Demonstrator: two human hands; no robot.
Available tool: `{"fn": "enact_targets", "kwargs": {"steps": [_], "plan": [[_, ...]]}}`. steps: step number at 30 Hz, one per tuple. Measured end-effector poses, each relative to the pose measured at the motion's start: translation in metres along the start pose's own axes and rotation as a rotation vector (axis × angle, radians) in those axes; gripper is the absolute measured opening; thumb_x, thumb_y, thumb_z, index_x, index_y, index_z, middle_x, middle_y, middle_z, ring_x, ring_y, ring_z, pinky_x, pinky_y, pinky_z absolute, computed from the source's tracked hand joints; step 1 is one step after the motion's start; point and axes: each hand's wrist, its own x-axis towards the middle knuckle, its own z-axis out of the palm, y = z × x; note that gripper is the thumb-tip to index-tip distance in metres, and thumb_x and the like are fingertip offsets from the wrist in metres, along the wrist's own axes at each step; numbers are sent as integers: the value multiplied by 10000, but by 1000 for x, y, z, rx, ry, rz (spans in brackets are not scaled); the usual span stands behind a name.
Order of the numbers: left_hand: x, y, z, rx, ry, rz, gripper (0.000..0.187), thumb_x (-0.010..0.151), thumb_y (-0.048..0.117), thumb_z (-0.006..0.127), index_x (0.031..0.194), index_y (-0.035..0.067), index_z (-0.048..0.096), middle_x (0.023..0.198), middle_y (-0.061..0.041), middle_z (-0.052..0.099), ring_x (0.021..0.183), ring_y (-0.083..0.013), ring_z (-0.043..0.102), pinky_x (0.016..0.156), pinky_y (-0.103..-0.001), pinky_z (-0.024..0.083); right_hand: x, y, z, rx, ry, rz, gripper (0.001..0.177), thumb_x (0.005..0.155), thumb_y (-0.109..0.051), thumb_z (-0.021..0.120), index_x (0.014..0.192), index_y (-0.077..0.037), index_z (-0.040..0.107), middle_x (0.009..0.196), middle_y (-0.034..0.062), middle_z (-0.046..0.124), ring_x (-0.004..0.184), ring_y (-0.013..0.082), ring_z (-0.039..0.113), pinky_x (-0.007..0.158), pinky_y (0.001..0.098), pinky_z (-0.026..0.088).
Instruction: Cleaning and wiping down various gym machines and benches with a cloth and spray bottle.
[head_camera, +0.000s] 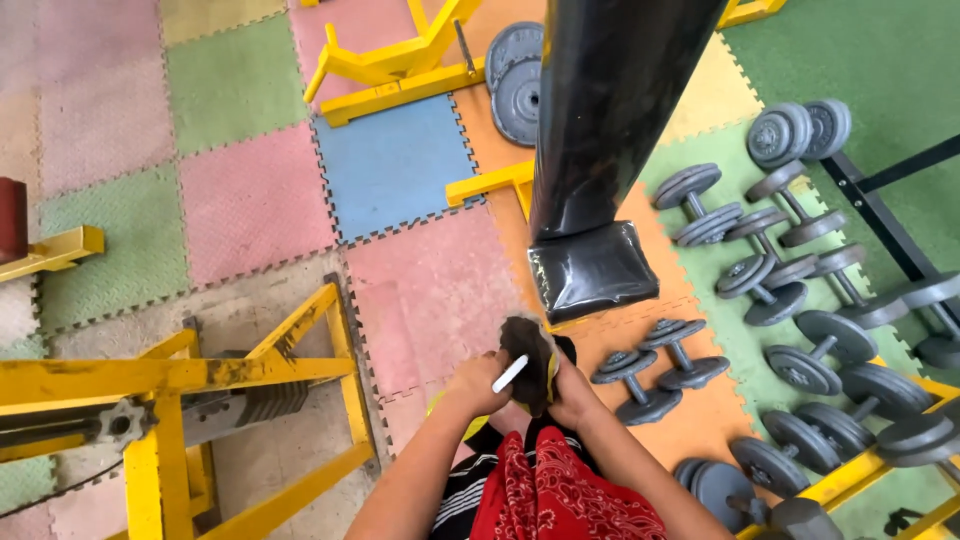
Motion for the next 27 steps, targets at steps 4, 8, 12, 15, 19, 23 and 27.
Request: {"fn": "enact_targets", "kwargs": {"steps": [4, 8, 12, 15, 19, 23, 27], "plan": [[-9, 1, -4, -44, 67, 4, 326, 826, 229, 629, 1113, 79, 584, 1087, -201, 694, 989, -429, 674, 841, -521, 549, 20, 3, -17, -17, 12, -9, 504, 1023, -436, 469, 1362, -87, 601, 1277, 79, 689, 1126, 216, 669, 991, 399, 543], [-8, -4, -2, -127, 160, 15, 457, 790, 229, 685, 1210, 103, 557, 1171, -179, 648, 1022, -426, 654, 842, -515, 540, 48, 0, -31, -151, -43, -36, 415, 1038, -333, 522, 1361, -89, 614, 1211, 67, 712, 1087, 198, 677, 968, 379, 548], [7, -1, 0, -164, 306, 41, 504, 790, 198, 692, 1271, 113, 567, 1243, -153, 638, 1066, -418, 646, 863, -501, 534, 82, -20, -42, -745, 137, -216, 390, 1016, -299, 615, 1339, -92, 687, 1218, 57, 731, 1070, 151, 653, 942, 331, 515], [20, 5, -3, -160, 304, 24, 513, 782, 166, 689, 1279, 111, 573, 1252, -147, 640, 1085, -415, 641, 878, -491, 532, 122, -40, -68, -1112, 178, -577, 377, 986, -291, 648, 1312, -103, 674, 1297, 86, 721, 1191, 220, 688, 1034, 354, 508], [48, 23, -6, -149, 217, -6, 500, 790, 155, 682, 1275, 105, 573, 1254, -142, 644, 1084, -405, 645, 881, -479, 536, 135, -93, -66, -1411, 401, -659, 435, 959, -320, 685, 1357, -149, 644, 1392, 143, 613, 1305, 341, 536, 1126, 413, 409], [80, 46, -6, -181, 136, -47, 472, 816, 153, 662, 1278, 105, 577, 1242, -137, 662, 1071, -394, 657, 869, -468, 545, 163, -121, -99, -1933, 376, -634, 550, 934, -350, 632, 1464, -245, 532, 1611, 116, 333, 1492, 368, 254, 1194, 513, 276], [115, 58, -5, -227, 63, -68, 453, 837, 143, 648, 1282, 103, 579, 1220, -134, 680, 1069, -385, 671, 872, -459, 554, 177, -132, -143, -2388, 155, -761, 694, 957, -479, 569, 1589, -257, 388, 1695, 93, 222, 1567, 305, 185, 1236, 622, 172]]}}
